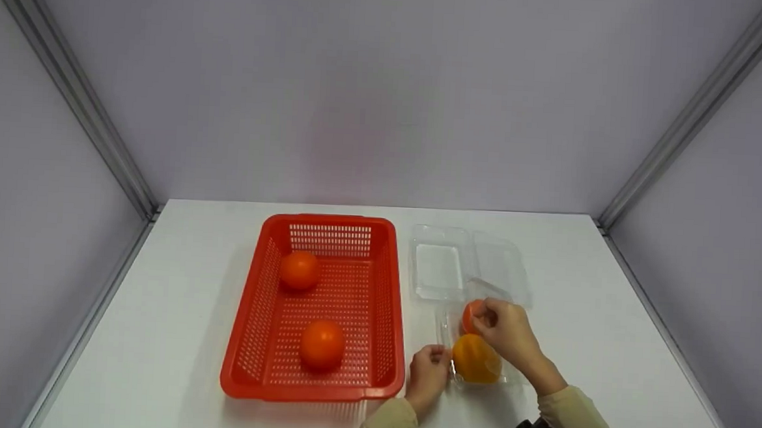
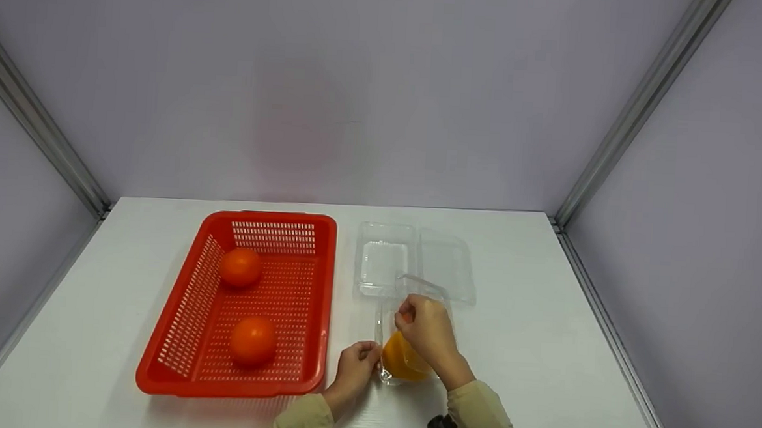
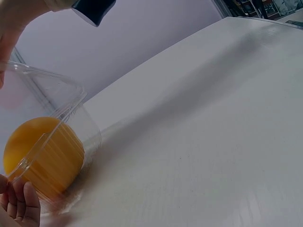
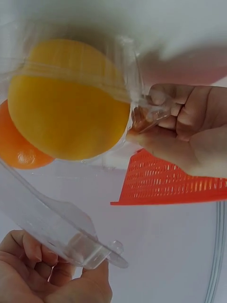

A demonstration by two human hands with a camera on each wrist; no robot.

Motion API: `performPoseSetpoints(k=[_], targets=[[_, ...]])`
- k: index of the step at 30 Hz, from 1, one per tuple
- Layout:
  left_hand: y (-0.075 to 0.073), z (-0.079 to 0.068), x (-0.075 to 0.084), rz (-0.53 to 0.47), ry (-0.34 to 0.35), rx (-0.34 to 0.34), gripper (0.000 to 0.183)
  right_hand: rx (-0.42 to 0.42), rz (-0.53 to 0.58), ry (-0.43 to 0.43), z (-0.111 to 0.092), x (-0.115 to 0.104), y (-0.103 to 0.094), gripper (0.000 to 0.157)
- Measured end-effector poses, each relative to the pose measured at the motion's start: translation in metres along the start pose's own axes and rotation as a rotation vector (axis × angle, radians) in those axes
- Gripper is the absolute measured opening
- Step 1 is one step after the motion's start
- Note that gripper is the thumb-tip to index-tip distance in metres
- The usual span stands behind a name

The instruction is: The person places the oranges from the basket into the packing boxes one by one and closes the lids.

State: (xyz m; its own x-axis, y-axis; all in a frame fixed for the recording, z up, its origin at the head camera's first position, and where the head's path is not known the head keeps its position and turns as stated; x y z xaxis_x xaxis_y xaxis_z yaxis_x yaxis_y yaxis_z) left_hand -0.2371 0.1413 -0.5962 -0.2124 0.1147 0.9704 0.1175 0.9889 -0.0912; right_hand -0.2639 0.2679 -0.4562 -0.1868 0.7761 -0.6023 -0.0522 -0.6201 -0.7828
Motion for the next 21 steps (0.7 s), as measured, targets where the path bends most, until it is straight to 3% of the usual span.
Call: performPoseSetpoints(k=[10, 21], targets=[[0.001, 0.001, -0.002, 0.002, -0.025, -0.02, 0.022, 0.023, -0.042, -0.104, -0.001, -0.009, 0.015, 0.02], [0.002, 0.002, -0.006, -0.008, -0.052, -0.04, 0.022, 0.012, -0.094, -0.095, -0.003, -0.01, 0.029, 0.018]])
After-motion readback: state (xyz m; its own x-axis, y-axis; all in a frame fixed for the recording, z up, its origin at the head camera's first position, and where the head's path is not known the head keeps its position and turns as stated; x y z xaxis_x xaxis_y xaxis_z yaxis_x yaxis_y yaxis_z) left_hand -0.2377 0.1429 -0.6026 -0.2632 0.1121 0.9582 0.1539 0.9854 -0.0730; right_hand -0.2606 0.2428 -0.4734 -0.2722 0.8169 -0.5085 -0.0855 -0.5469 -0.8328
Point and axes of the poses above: each hand's wrist, its own z-axis towards the middle knuckle, its own y-axis out of the palm, x = y × z, the point moved 10 cm from there along z, towards the middle knuckle, and after that the axes turned 5 degrees about -x, right-handed, at the moved point
